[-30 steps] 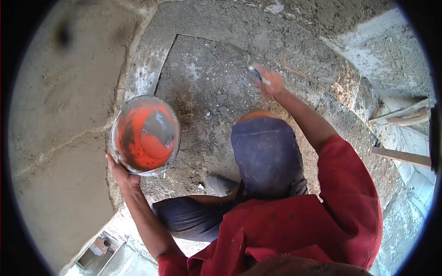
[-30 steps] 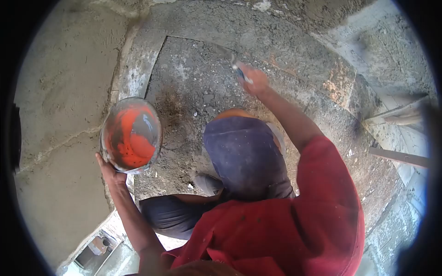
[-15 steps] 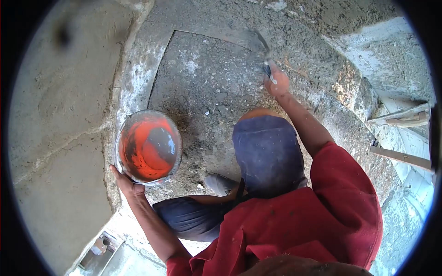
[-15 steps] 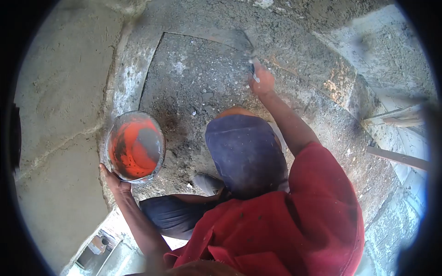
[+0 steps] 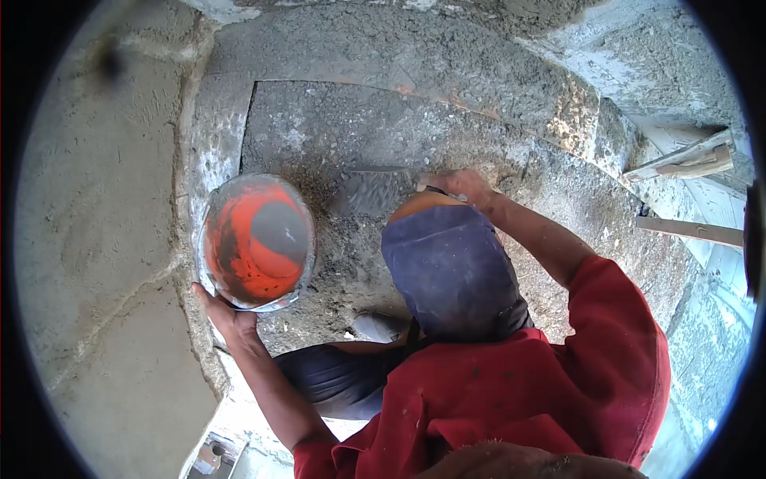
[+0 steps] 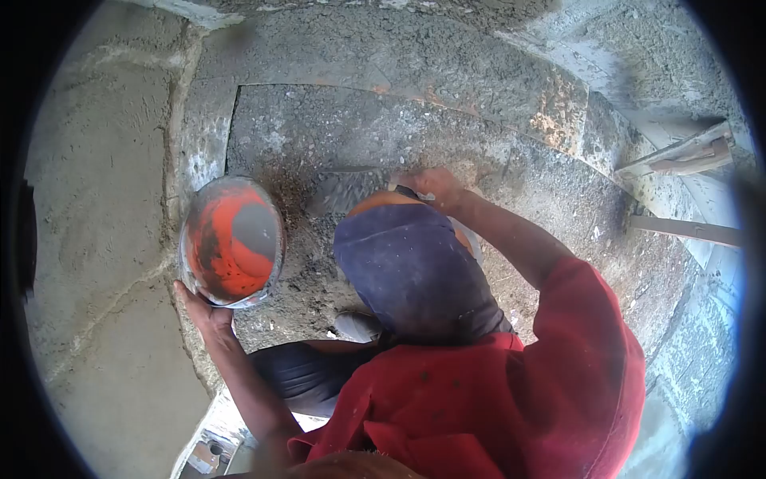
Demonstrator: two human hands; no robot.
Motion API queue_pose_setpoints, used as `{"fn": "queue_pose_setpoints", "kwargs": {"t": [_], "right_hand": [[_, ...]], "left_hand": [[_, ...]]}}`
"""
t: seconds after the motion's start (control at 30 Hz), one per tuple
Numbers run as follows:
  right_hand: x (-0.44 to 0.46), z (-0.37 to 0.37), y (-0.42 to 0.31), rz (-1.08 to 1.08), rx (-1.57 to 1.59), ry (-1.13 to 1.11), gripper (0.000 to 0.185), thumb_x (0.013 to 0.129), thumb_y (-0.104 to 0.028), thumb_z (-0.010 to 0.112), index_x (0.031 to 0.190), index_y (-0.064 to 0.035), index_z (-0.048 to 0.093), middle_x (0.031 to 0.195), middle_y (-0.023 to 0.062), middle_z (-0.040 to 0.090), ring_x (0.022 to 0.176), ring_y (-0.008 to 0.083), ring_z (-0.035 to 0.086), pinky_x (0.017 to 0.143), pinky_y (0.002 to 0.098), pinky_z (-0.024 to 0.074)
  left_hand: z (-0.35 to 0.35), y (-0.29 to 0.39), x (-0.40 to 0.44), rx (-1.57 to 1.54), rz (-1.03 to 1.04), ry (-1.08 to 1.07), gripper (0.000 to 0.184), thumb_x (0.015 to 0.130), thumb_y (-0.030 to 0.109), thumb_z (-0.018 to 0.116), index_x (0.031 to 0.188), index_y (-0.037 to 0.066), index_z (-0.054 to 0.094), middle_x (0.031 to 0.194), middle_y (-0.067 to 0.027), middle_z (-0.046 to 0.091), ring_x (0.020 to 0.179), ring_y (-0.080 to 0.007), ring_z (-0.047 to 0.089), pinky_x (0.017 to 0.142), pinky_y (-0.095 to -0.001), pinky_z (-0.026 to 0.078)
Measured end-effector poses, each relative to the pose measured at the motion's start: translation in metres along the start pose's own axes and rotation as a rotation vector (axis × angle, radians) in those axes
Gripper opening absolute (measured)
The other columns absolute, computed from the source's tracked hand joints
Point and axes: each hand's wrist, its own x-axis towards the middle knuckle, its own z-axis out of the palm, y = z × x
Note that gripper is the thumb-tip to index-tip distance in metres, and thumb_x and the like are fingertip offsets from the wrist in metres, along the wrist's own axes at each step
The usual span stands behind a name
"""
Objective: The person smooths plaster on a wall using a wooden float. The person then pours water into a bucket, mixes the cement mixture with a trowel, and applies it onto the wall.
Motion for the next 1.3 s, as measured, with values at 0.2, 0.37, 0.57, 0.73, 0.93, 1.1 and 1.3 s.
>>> {"fn": "queue_pose_setpoints", "kwargs": {"t": [0.2,0.37,0.57,0.73,0.93,1.1,1.3], "right_hand": [[0.055,-0.022,0.023,0.400,0.271,0.144,0.049,0.094,-0.025,0.064,0.141,-0.0132,0.056,0.132,0.0226,0.064,0.117,0.0396,0.064,0.101,0.0454,0.0516],[0.056,-0.040,0.097,0.099,-0.248,-0.135,0.040,0.099,-0.032,0.057,0.136,-0.0182,0.059,0.146,0.0187,0.056,0.144,0.0359,0.045,0.118,0.0409,0.0396],[0.092,-0.060,0.097,0.005,-0.181,-0.292,0.040,0.101,-0.033,0.058,0.140,-0.0224,0.060,0.155,0.0173,0.046,0.143,0.0339,0.045,0.119,0.0423,0.0370],[0.117,-0.107,0.026,0.507,0.631,-0.203,0.073,0.096,-0.049,0.066,0.152,-0.0064,0.047,0.103,0.0132,0.072,0.076,0.0194,0.070,0.062,0.0326,0.0568],[0.103,-0.115,0.073,0.618,0.410,-0.257,0.070,0.098,-0.052,0.062,0.152,-0.0106,0.048,0.122,0.0188,0.067,0.090,0.0233,0.073,0.077,0.0355,0.0594],[0.112,-0.087,0.110,0.401,-0.089,-0.068,0.066,0.100,-0.058,0.057,0.149,-0.0144,0.052,0.110,0.0132,0.067,0.087,0.0206,0.070,0.082,0.0362,0.0575],[0.158,-0.117,0.050,0.507,0.525,-0.265,0.056,0.102,-0.051,0.056,0.143,-0.0134,0.057,0.089,0.0070,0.069,0.063,0.0159,0.065,0.064,0.0337,0.0553]], "left_hand": [[0.047,-0.033,0.009,0.042,-0.074,-0.056,0.089,0.100,0.074,0.037,0.156,0.006,0.038,0.161,-0.0176,0.039,0.148,-0.0384,0.036,0.123,-0.0577,0.027],[0.088,-0.081,0.024,0.020,-0.115,-0.118,0.087,0.102,0.073,0.032,0.154,0.003,0.040,0.156,-0.0169,0.045,0.143,-0.0368,0.043,0.120,-0.0553,0.033],[0.108,-0.124,0.056,-0.014,-0.137,-0.283,0.092,0.099,0.077,0.031,0.159,0.007,0.033,0.163,-0.0166,0.036,0.149,-0.0399,0.034,0.121,-0.0626,0.027],[0.130,-0.134,0.050,0.066,-0.107,-0.232,0.091,0.100,0.075,0.033,0.156,0.004,0.036,0.158,-0.0175,0.042,0.144,-0.0386,0.041,0.120,-0.0572,0.033],[0.123,-0.145,0.061,0.076,-0.063,-0.201,0.083,0.104,0.069,0.034,0.151,0.001,0.042,0.151,-0.0176,0.050,0.137,-0.0347,0.049,0.117,-0.0514,0.039],[0.118,-0.154,0.070,0.237,0.025,0.007,0.076,0.105,0.065,0.036,0.141,-0.001,0.050,0.135,-0.0150,0.061,0.124,-0.0310,0.060,0.106,-0.0480,0.050],[0.132,-0.158,0.059,0.257,0.066,0.028,0.075,0.104,0.067,0.041,0.125,-0.003,0.057,0.116,-0.0125,0.063,0.109,-0.0262,0.064,0.096,-0.0460,0.056]]}}
